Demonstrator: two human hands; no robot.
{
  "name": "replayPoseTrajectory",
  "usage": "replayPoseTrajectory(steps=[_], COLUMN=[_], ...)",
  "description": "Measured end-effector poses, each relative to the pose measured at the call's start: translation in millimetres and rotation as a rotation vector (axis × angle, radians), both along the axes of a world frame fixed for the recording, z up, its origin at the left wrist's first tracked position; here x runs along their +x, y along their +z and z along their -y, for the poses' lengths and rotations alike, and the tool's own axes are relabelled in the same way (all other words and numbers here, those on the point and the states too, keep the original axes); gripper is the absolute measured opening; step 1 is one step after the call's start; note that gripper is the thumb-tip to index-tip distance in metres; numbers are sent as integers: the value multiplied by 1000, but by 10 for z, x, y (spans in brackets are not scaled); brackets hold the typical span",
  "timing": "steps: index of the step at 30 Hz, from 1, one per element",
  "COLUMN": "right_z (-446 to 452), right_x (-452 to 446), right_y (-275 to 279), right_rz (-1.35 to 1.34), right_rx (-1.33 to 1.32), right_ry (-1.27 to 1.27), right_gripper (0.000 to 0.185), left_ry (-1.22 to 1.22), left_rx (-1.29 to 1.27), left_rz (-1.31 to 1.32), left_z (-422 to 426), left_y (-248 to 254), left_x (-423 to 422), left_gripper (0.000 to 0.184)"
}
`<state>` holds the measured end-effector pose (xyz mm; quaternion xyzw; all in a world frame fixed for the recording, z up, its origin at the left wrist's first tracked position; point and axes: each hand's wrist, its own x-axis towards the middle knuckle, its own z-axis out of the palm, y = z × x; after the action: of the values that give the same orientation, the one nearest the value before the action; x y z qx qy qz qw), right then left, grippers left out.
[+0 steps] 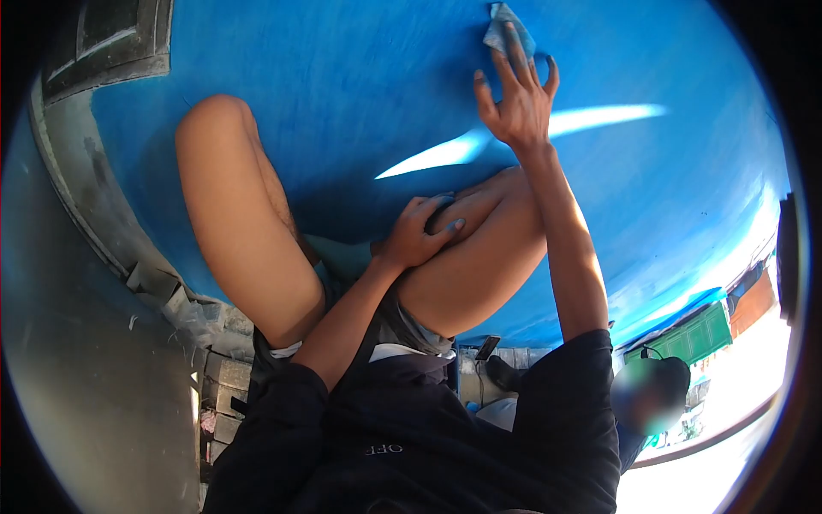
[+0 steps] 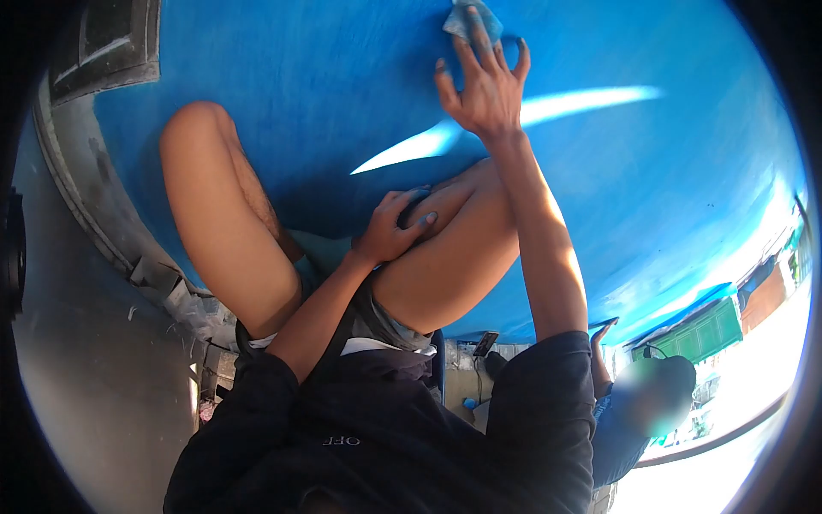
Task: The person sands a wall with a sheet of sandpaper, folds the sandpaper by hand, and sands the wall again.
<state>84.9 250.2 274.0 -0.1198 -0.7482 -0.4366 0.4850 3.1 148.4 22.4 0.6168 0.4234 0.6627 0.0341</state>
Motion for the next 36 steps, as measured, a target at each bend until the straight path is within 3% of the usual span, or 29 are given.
replayPoseTrajectory(steps=[36], right_z=[32], right_x=[-10], right_y=[-9], right_rz=[59], right_rx=[9], right_ry=[36], right_gripper=[49], left_ry=[-3], left_rx=[-3], left_rz=[-5], left_z=[-11], left_y=[8], left_x=[-8], left_gripper=[55])
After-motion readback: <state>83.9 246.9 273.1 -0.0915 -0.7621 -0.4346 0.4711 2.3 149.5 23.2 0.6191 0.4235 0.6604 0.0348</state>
